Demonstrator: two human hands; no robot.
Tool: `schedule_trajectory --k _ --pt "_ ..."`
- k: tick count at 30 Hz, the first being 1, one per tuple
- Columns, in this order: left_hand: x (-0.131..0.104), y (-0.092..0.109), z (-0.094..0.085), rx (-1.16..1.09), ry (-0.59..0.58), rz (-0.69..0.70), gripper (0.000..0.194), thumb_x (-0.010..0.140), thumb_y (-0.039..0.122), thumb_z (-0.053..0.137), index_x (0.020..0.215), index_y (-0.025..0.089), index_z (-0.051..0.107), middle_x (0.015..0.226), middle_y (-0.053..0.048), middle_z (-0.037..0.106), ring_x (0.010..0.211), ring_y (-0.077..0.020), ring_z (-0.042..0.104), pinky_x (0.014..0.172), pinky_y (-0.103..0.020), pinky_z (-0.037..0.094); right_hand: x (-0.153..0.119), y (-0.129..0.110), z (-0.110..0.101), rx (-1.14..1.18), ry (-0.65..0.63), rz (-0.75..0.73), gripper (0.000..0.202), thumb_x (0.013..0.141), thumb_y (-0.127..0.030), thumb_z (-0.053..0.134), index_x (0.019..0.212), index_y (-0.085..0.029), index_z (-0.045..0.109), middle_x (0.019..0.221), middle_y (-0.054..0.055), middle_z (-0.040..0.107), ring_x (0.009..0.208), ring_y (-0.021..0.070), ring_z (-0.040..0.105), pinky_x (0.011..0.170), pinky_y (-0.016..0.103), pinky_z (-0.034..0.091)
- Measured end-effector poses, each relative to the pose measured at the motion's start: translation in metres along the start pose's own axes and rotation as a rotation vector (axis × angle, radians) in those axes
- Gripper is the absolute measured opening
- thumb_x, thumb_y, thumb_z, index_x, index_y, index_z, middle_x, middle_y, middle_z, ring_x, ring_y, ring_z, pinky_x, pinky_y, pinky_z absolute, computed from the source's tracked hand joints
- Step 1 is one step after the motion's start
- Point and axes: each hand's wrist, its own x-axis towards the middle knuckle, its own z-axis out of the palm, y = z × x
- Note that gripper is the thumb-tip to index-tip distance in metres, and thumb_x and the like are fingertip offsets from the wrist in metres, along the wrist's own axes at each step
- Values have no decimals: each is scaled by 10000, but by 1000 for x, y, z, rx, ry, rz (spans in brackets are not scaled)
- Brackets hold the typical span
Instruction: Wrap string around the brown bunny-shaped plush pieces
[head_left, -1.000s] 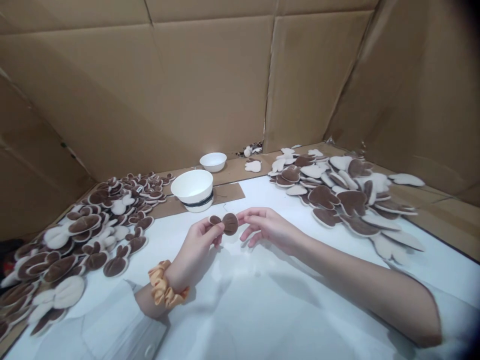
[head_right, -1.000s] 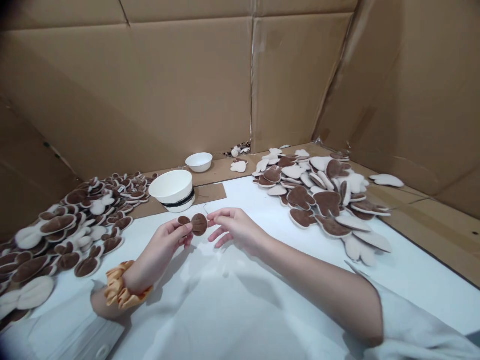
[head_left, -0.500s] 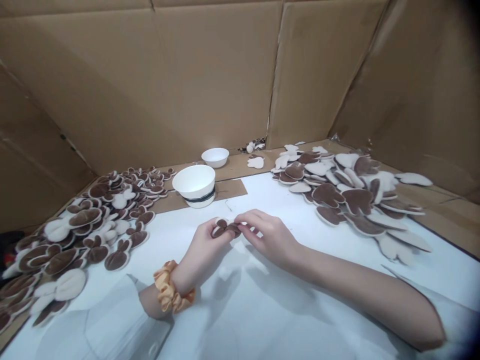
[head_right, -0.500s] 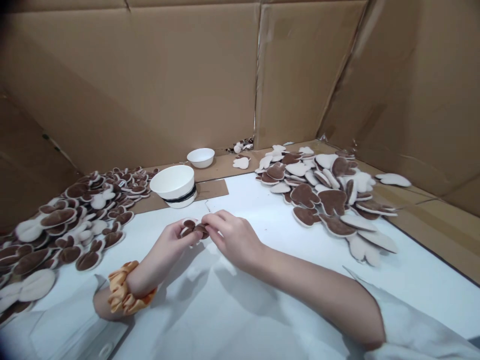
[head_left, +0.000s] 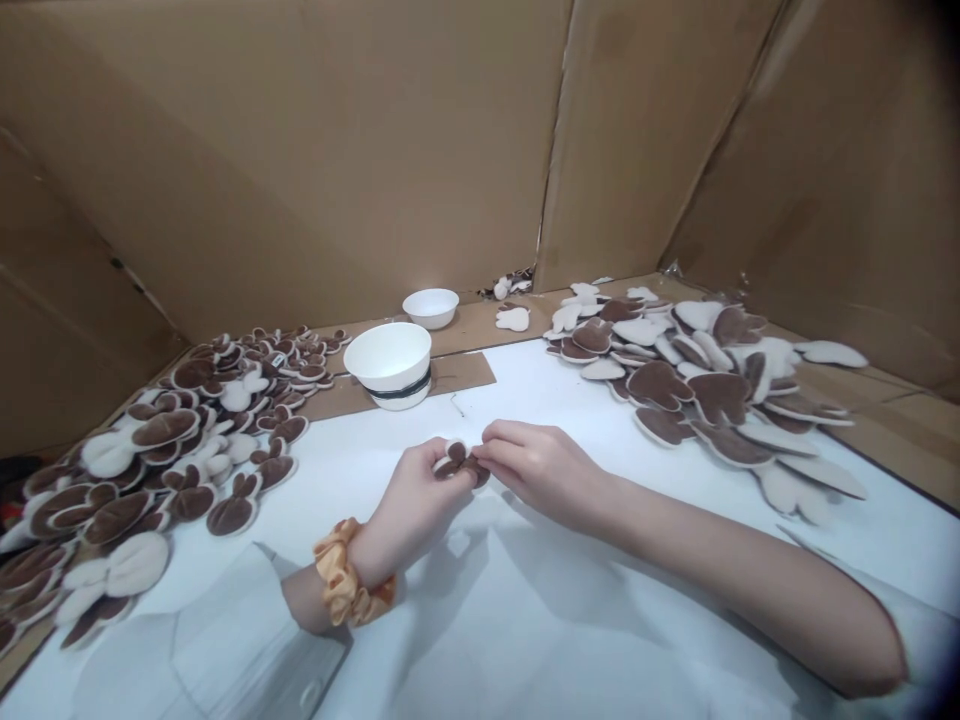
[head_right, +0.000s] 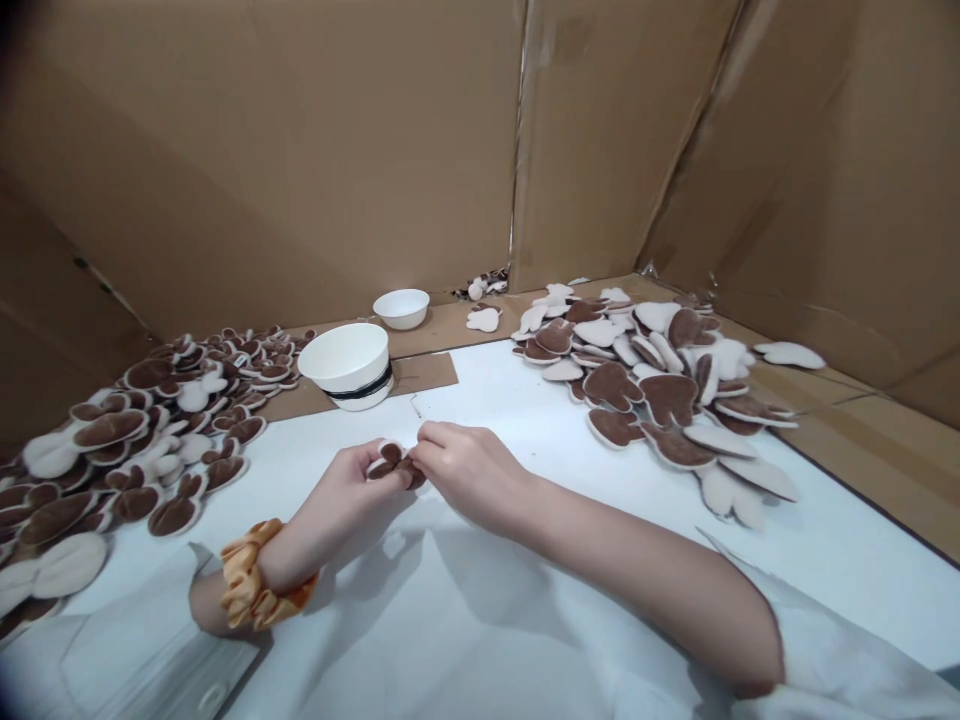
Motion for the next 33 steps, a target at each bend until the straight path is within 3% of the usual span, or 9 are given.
schedule_trajectory --k 7,10,16,20,23,26,29,33 --pt "3 -6 1 157 -33 51 112 682 203 513 590 143 489 611 22 483 621 -132 431 573 -220 328 3 5 1 -113 15 -176 239 828 -117 363 642 -137 513 639 45 513 566 124 455 504 234 325" --pt "3 -2 -2 139 -76 52 110 705 211 502 620 142 508 632 17 502 639 -135 443 588 -222 330 0 10 3 -45 63 -160 178 804 -121 382 685 -140 514 680 51 536 587 124 470 510 224 352" --pt "4 -4 -7 20 -138 6 148 728 258 518 639 142 492 627 21 465 613 -120 410 577 -223 308 -2 13 3 348 122 3 102 752 -110 427 719 -156 512 746 43 531 623 102 481 584 213 419" --pt "6 -9 -7 -52 -104 -41 155 721 258 522 629 141 480 622 18 466 606 -121 420 584 -229 315 2 12 -5 577 49 213 86 754 -150 468 739 -159 553 776 40 557 653 107 520 584 220 449" --pt "8 -7 -7 -74 -119 -26 131 741 249 500 669 140 509 685 -1 520 665 -140 463 627 -238 339 6 11 -8 827 -41 432 144 777 -241 485 875 -160 553 820 48 582 650 117 560 510 216 473" --pt "9 -5 -8 -88 -130 18 100 747 230 497 743 139 538 738 -19 555 716 -156 494 653 -243 363 8 11 -5 1102 -137 574 220 761 -303 529 900 -132 526 722 42 588 628 136 590 508 247 508" --pt "9 -6 -10 -171 -85 41 181 743 215 513 912 153 525 863 -41 571 790 -165 516 683 -249 393 9 12 1 1260 -75 687 239 727 -321 582 825 -119 500 663 23 576 630 138 613 618 292 530" --pt "12 -11 -13 -194 55 46 238 752 257 528 954 137 492 910 -67 566 814 -170 532 727 -267 406 9 14 4 1351 -74 733 273 675 -312 636 792 -133 466 809 48 566 688 163 629 612 296 534"
